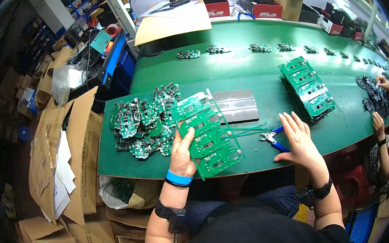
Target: Separating individual circuit boards from a multi-unit panel using pliers at an assembly line.
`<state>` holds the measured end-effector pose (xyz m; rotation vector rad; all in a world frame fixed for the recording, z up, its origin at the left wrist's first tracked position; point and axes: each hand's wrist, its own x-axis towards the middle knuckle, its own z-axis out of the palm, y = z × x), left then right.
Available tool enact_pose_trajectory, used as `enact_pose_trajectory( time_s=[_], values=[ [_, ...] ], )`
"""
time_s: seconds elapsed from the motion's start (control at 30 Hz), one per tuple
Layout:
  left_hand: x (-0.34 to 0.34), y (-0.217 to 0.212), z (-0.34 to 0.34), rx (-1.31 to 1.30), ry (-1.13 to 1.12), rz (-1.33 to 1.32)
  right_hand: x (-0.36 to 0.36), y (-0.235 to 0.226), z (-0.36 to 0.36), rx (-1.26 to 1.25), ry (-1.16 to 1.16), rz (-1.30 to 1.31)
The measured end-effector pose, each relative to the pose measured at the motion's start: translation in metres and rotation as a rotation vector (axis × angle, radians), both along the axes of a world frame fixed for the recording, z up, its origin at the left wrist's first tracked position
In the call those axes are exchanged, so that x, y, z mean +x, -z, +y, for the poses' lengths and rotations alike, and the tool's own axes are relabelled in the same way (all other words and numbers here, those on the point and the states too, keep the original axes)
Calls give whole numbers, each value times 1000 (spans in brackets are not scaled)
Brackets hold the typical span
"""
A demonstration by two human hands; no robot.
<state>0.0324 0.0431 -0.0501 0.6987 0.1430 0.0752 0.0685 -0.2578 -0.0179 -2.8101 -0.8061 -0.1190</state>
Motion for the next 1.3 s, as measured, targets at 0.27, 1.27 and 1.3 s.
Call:
enact_pose_trajectory(
  time_s=[0.27,1.27,1.3],
  values=[
    [-7,6,8,-87,145,88,-11,29,-7,412,-12,-38],
    [-45,-4,-10,262,300,-72,-3,-37,85,230,-227,-376],
    [-44,-5,-11,250,314,-84,-3,-37,84,231,-227,-375]
  ],
)
